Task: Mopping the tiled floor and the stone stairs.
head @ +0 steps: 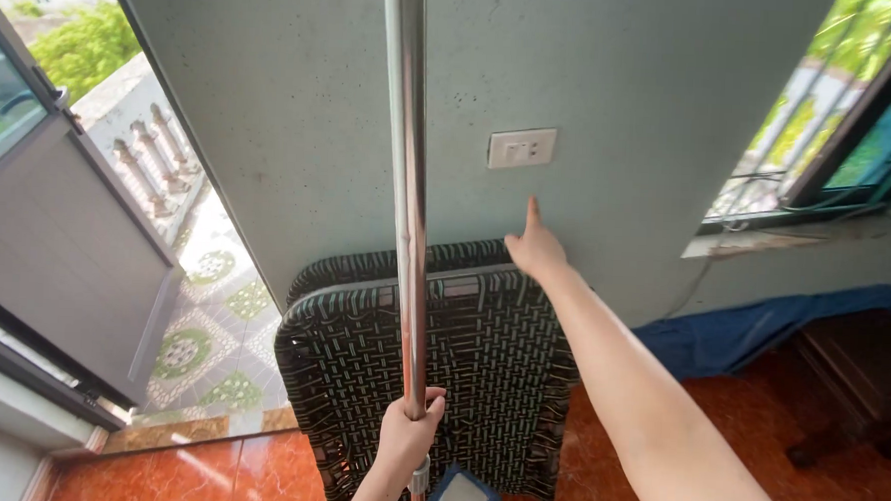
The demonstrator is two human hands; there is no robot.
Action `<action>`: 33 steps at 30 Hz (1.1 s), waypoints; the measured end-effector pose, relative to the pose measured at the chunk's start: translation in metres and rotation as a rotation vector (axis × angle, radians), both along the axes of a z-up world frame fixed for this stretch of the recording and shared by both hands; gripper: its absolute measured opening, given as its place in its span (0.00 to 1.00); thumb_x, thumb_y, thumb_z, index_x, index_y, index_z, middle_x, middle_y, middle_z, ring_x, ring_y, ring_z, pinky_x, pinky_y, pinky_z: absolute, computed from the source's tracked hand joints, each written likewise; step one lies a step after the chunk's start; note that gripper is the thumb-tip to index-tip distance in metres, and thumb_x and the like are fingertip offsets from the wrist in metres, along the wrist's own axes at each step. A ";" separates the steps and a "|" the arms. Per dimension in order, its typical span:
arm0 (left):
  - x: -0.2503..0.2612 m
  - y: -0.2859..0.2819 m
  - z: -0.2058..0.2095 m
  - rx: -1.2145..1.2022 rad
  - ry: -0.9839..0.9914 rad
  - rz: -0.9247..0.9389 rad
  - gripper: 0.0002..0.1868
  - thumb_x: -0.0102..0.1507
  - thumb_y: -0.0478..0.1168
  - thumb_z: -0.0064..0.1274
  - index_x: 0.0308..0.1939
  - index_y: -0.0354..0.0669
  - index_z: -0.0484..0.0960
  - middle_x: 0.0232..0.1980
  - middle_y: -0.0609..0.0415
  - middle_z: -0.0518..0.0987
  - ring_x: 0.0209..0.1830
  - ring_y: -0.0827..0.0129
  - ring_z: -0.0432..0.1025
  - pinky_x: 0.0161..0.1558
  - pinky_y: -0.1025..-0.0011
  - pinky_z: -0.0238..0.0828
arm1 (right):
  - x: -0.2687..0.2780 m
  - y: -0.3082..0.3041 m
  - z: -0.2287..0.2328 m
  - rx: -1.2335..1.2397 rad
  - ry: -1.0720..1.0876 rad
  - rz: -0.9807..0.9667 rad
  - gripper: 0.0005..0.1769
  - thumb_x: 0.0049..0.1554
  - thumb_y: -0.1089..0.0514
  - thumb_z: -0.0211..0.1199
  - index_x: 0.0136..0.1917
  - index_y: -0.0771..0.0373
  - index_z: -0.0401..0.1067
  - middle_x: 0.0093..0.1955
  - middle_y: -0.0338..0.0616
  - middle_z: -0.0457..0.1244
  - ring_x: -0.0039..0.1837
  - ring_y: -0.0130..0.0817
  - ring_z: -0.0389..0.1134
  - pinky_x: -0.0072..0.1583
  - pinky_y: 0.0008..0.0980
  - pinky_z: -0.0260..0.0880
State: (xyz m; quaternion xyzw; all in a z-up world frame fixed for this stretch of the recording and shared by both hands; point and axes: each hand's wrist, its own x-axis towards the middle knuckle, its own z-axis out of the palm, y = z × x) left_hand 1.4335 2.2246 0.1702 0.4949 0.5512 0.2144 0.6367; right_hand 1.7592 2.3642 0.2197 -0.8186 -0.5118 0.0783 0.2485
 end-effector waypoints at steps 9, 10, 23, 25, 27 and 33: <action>0.019 0.048 -0.096 0.010 0.020 -0.021 0.10 0.66 0.39 0.53 0.47 0.39 0.86 0.24 0.60 0.73 0.20 0.76 0.63 0.28 0.72 0.62 | 0.025 0.101 0.025 -0.214 -0.013 -0.049 0.58 0.61 0.49 0.55 0.81 0.48 0.10 0.53 0.55 0.67 0.40 0.42 0.69 0.40 0.38 0.68; 0.017 0.048 -0.099 0.000 0.021 -0.017 0.10 0.66 0.39 0.53 0.47 0.39 0.86 0.24 0.60 0.73 0.20 0.76 0.63 0.28 0.72 0.62 | 0.022 0.101 0.024 -0.224 -0.013 -0.045 0.58 0.61 0.49 0.55 0.81 0.48 0.10 0.53 0.55 0.67 0.40 0.42 0.69 0.40 0.38 0.68; -0.066 -0.027 -0.217 -0.051 0.004 -0.183 0.09 0.62 0.38 0.59 0.43 0.37 0.86 0.29 0.59 0.77 0.25 0.75 0.67 0.30 0.72 0.66 | -0.219 -0.166 -0.027 0.145 1.064 0.963 0.42 0.47 0.68 0.61 0.73 0.57 0.53 0.66 0.41 0.59 0.64 0.34 0.65 0.66 0.37 0.68; -0.086 -0.061 -0.267 -0.040 -0.072 -0.246 0.11 0.59 0.37 0.62 0.44 0.36 0.86 0.31 0.59 0.79 0.27 0.76 0.69 0.31 0.72 0.68 | -0.251 -0.218 -0.054 0.245 1.160 1.015 0.29 0.51 0.68 0.59 0.67 0.62 0.65 0.68 0.42 0.58 0.68 0.35 0.63 0.68 0.39 0.66; -0.111 -0.097 -0.311 0.071 0.024 -0.311 0.17 0.54 0.37 0.68 0.44 0.34 0.82 0.33 0.56 0.79 0.33 0.72 0.72 0.37 0.70 0.72 | -0.281 -0.263 -0.091 0.091 1.236 0.598 0.19 0.56 0.65 0.60 0.61 0.64 0.73 0.44 0.44 0.65 0.50 0.34 0.69 0.55 0.35 0.73; -0.177 -0.221 -0.215 0.163 -0.024 -0.214 0.19 0.57 0.46 0.57 0.50 0.43 0.82 0.43 0.48 0.84 0.44 0.62 0.79 0.45 0.67 0.73 | -0.395 -0.410 -0.157 0.088 1.214 0.271 0.14 0.56 0.66 0.58 0.56 0.63 0.72 0.45 0.39 0.65 0.47 0.29 0.66 0.46 0.31 0.66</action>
